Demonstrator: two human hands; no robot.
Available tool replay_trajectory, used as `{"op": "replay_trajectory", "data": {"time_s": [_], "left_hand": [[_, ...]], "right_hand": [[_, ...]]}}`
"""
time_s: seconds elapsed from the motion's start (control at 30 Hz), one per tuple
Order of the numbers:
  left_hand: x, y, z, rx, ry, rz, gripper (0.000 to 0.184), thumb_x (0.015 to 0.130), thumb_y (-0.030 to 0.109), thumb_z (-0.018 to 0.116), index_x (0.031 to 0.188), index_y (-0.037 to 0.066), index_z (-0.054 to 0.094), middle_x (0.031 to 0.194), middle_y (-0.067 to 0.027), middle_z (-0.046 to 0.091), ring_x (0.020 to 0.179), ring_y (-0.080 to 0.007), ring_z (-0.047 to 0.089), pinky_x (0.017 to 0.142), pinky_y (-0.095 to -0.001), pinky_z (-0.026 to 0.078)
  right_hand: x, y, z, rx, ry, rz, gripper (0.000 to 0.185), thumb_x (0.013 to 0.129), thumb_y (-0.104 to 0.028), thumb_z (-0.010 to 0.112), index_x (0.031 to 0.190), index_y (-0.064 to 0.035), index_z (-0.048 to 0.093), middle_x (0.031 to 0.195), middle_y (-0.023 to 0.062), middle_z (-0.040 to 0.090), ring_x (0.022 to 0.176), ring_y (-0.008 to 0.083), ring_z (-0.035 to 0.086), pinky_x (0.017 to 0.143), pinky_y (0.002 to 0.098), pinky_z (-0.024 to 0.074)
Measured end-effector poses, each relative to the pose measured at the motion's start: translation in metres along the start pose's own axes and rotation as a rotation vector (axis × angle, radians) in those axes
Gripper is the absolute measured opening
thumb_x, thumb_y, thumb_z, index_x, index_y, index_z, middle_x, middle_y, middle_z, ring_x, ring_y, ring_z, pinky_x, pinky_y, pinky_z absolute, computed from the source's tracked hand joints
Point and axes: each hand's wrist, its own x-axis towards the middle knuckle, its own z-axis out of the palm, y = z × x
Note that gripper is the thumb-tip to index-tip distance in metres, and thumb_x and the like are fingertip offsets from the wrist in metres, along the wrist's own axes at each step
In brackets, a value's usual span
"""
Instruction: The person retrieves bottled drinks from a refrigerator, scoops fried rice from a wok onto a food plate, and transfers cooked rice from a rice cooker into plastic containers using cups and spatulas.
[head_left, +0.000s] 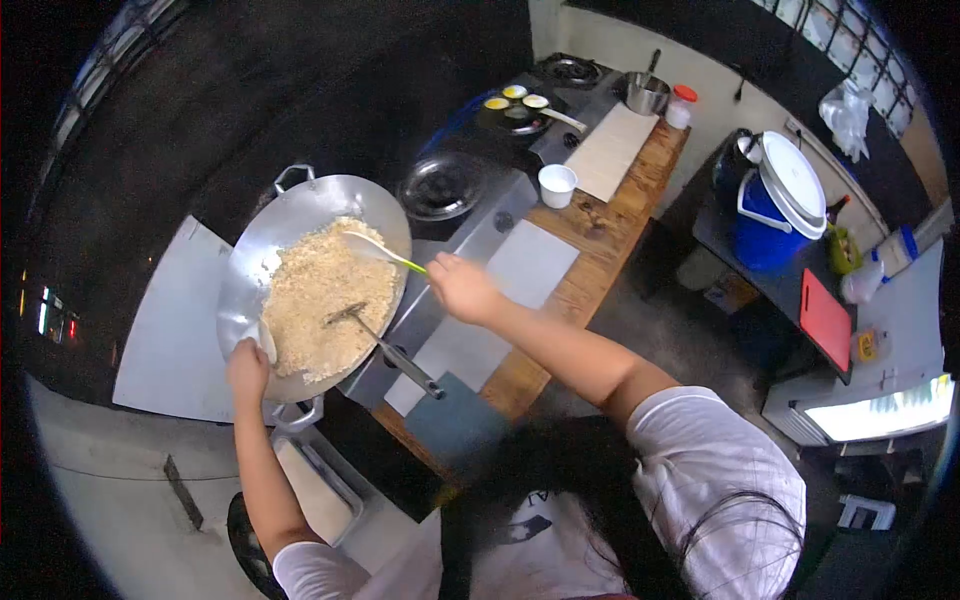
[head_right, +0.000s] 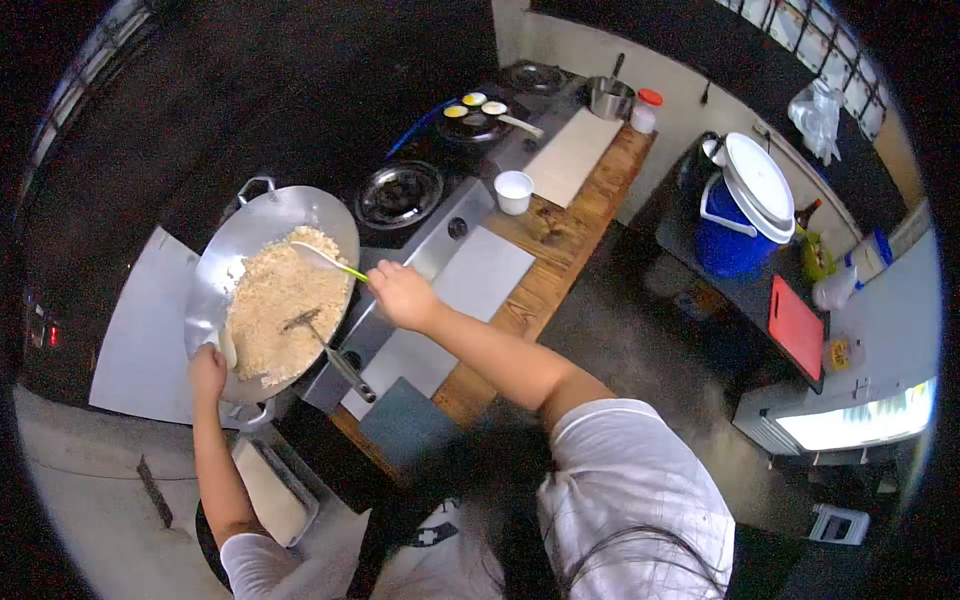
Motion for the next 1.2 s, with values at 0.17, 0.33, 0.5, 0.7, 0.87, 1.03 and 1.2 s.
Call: {"op": "replay_trajectory", "data": {"time_s": [0.17, 0.33, 0.5, 0.7, 0.87, 1.03, 1.2], "left_hand": [[0.025, -0.02, 0.024, -0.843, 0.079, -0.77, 0.018, 0.088, 0.02, 0.051, 0.075, 0.006, 0.053, 0.057, -0.0042, 0.048, 0.049, -0.0203, 0.049, 0.044, -0.0342, 0.042], [0.028, 0.062, -0.047, -1.982, 0.403, -0.869, 0.026, 0.095, 0.018, 0.049, 0.071, 0.012, 0.046, 0.065, -0.0011, 0.048, 0.058, -0.0112, 0.047, 0.051, -0.0248, 0.038], [0.005, 0.204, -0.077, -2.15, 0.337, -0.533, 0.02, 0.095, 0.017, 0.054, 0.077, 0.008, 0.052, 0.075, -0.0022, 0.054, 0.068, -0.0124, 0.05, 0.062, -0.0261, 0.04], [-0.007, 0.42, -0.064, -2.195, 0.362, -0.585, 0.014, 0.095, 0.018, 0.056, 0.088, 0.005, 0.057, 0.077, -0.0014, 0.056, 0.069, -0.012, 0.051, 0.066, -0.027, 0.043], [-0.01, 0.517, -0.031, -2.226, 0.205, -0.628, 0.015, 0.095, 0.02, 0.055, 0.085, 0.009, 0.052, 0.075, -0.0007, 0.053, 0.067, -0.0112, 0.051, 0.06, -0.0258, 0.043], [0.037, 0.553, 0.007, -2.131, 0.224, -0.695, 0.016, 0.097, 0.021, 0.05, 0.087, 0.009, 0.05, 0.076, 0.0001, 0.051, 0.066, -0.0111, 0.049, 0.06, -0.0259, 0.042], [0.105, 0.561, 0.054, -2.016, 0.299, -0.766, 0.015, 0.097, 0.021, 0.051, 0.087, 0.009, 0.05, 0.075, 0.0002, 0.05, 0.065, -0.011, 0.05, 0.061, -0.0271, 0.046]], "right_hand": [[-0.041, 0.044, 0.003, 1.037, -0.043, 0.405, 0.024, 0.094, -0.022, 0.053, 0.109, -0.0045, 0.06, 0.085, 0.0026, 0.058, 0.073, 0.0121, 0.051, 0.067, 0.028, 0.044], [-0.181, 0.112, -0.113, 1.839, -0.093, 0.813, 0.022, 0.095, -0.018, 0.05, 0.112, -0.0076, 0.059, 0.088, -0.004, 0.052, 0.07, 0.0077, 0.045, 0.064, 0.0227, 0.0406], [-0.333, 0.208, -0.193, 1.361, 0.025, 1.026, 0.022, 0.093, -0.019, 0.052, 0.108, -0.0065, 0.062, 0.076, -0.004, 0.051, 0.062, 0.0055, 0.044, 0.054, 0.021, 0.0347], [-0.396, 0.311, -0.256, 0.736, 0.249, 1.036, 0.027, 0.088, -0.02, 0.047, 0.09, -0.0039, 0.069, 0.065, -0.0016, 0.054, 0.057, 0.0091, 0.046, 0.054, 0.0259, 0.0362], [-0.307, 0.395, -0.292, 0.338, 0.286, 0.825, 0.028, 0.086, -0.018, 0.052, 0.102, 0.0027, 0.063, 0.082, 0.023, 0.064, 0.081, 0.0333, 0.065, 0.074, 0.0392, 0.0477], [-0.122, 0.425, -0.339, 0.038, 0.381, 0.493, 0.027, 0.088, -0.021, 0.059, 0.106, -0.0025, 0.066, 0.104, 0.0214, 0.065, 0.098, 0.0378, 0.062, 0.085, 0.0404, 0.0486], [0.072, 0.47, -0.33, -0.134, 0.399, 0.136, 0.024, 0.087, -0.019, 0.06, 0.105, -0.0041, 0.066, 0.094, 0.0229, 0.066, 0.087, 0.0394, 0.063, 0.077, 0.0457, 0.0501]]}}
